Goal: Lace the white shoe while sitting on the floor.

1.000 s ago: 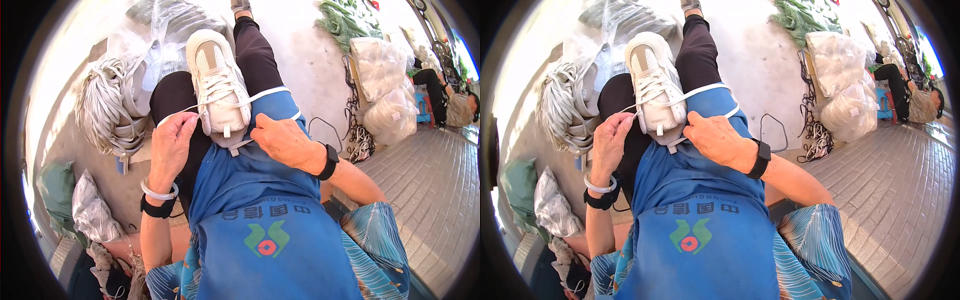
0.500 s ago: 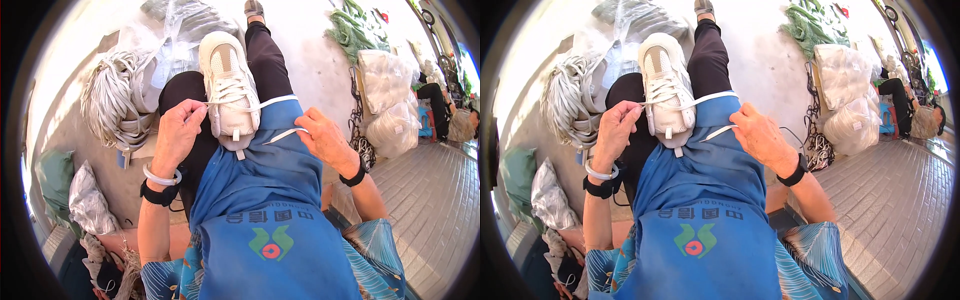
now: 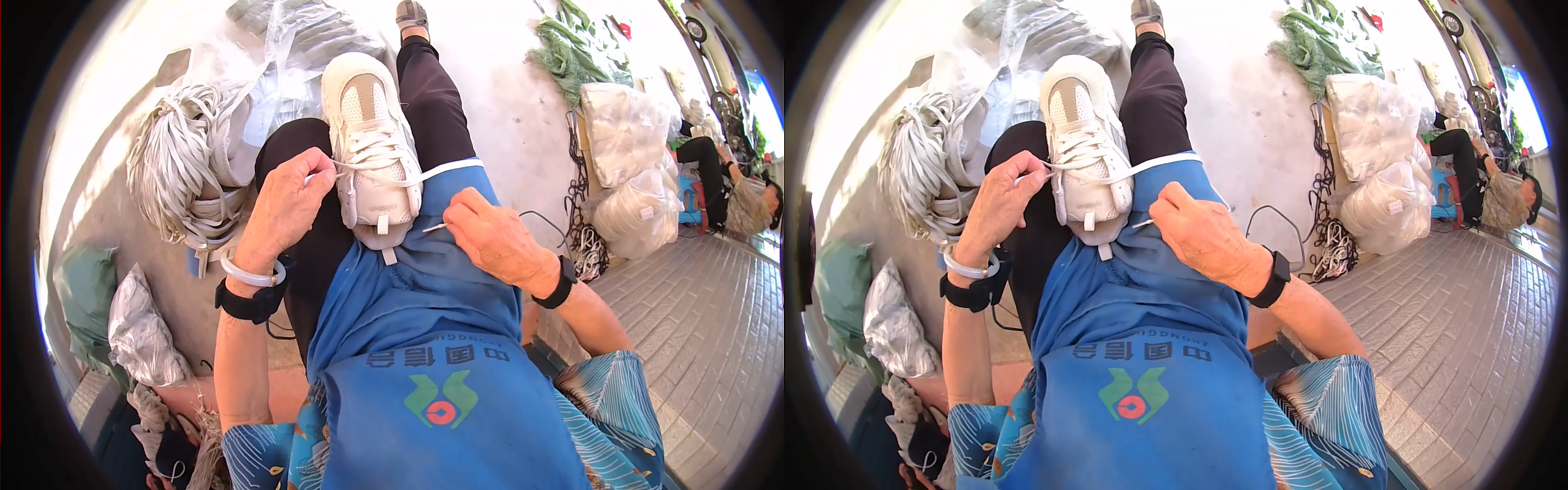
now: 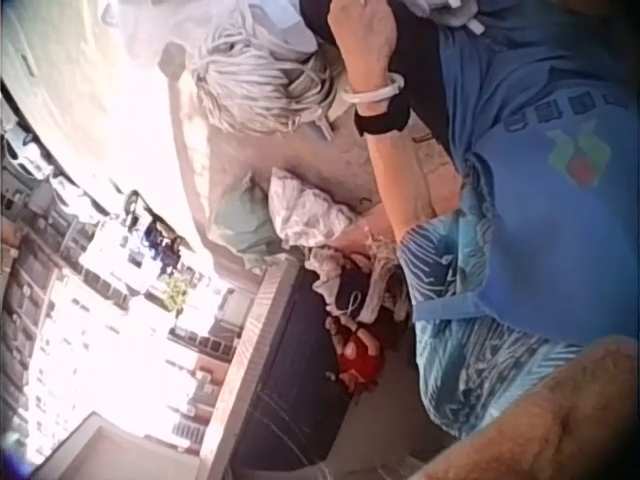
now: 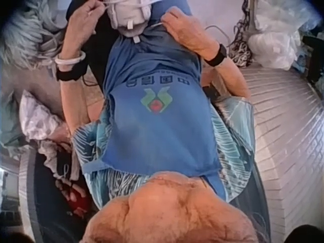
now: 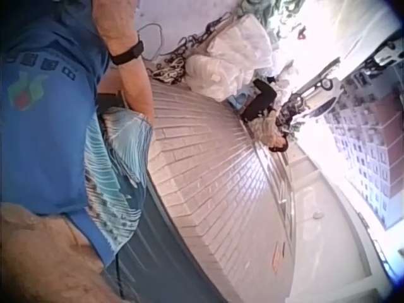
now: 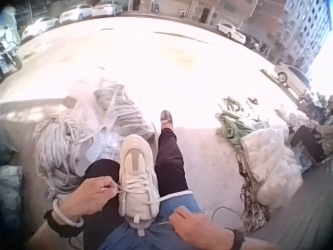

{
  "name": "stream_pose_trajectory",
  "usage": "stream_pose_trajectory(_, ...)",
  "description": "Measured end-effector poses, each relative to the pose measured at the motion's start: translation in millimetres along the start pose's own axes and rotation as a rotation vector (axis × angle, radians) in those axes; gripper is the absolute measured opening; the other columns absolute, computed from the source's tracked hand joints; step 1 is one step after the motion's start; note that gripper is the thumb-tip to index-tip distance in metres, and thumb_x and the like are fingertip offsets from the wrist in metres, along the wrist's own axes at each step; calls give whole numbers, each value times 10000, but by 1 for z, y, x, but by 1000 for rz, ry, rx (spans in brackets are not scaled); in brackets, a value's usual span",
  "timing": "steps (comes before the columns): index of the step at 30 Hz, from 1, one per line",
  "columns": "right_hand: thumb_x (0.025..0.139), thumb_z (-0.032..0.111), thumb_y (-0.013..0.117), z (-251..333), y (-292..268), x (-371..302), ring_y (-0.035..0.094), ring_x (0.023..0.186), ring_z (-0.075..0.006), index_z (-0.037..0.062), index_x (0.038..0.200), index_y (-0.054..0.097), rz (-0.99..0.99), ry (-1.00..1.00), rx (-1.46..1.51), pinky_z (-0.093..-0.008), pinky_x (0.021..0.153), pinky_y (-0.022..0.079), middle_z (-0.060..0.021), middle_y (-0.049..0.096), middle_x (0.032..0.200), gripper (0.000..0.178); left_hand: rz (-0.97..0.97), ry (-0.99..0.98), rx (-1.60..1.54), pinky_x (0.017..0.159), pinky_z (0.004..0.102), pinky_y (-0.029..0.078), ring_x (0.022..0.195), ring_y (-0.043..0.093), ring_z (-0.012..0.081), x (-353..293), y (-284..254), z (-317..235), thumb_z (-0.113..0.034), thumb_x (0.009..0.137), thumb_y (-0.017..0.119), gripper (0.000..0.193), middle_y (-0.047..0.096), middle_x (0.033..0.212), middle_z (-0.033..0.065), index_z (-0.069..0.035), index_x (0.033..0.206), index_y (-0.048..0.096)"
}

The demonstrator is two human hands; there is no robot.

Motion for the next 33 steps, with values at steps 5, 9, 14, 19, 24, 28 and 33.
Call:
stream_pose_trajectory(5,866,22,614,1,-18,24,565,615,-274,17,1066,578,-111,329,531,-356,589,455,-116,570,707,203,-17,-96,-196,439,198,424,563,460,28,0,0,5,-293,951,575,246,579,785,-19,-51,935,619)
stream_pose_trajectory(9,869,54,632,-2,-21,41,552,574,-264,11,1115,583,-96,300,613,-359,575,455,-124,594,705,254,-35,-106,-274,447,187,427,570,475,27,0,6,10,-299,945,601,259,612,837,-8,-42,935,628)
stream_pose_trajectory(14,885,104,581,-23,-26,55,622,747,-353,-14,890,627,-208,59,383,-410,680,494,-157,629,768,127,-58,-141,-302,451,185,421,554,474,27,0,6,3,-276,941,603,243,597,806,-15,-37,903,629)
stream_pose_trajectory(19,896,94,570,-37,-37,65,613,798,-358,-5,872,625,-201,45,202,-415,706,493,-153,638,835,115,-55,-115,-249,447,184,413,530,464,25,0,6,1,-265,941,602,231,584,775,-27,-40,897,631)
stream_pose_trajectory(24,901,112,590,-31,-40,55,612,590,-186,-11,901,628,-249,399,625,-310,557,474,-99,595,686,129,-113,-72,-210,444,184,411,501,444,20,1,12,6,-257,938,610,215,589,764,-30,-46,915,642)
stream_pose_trajectory(28,927,103,591,-24,-40,40,569,583,-58,-12,943,659,-138,532,675,-204,560,471,-7,594,710,135,-110,-148,-417,442,184,411,476,445,26,-2,15,12,-254,931,626,213,609,775,-22,-44,950,660)
stream_pose_trajectory(33,917,113,587,-14,-28,45,595,588,-115,-14,919,656,-146,482,756,-259,555,472,-45,601,715,144,-284,78,-77,438,189,407,487,472,38,-2,21,7,-258,927,637,236,628,801,-18,-29,977,665)
Point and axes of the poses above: each hand's wrist, its own x-axis towards the middle knuckle, its own y-axis out of the palm, z = x × y, the point moved 2 cm from there along x, towards the middle knuckle
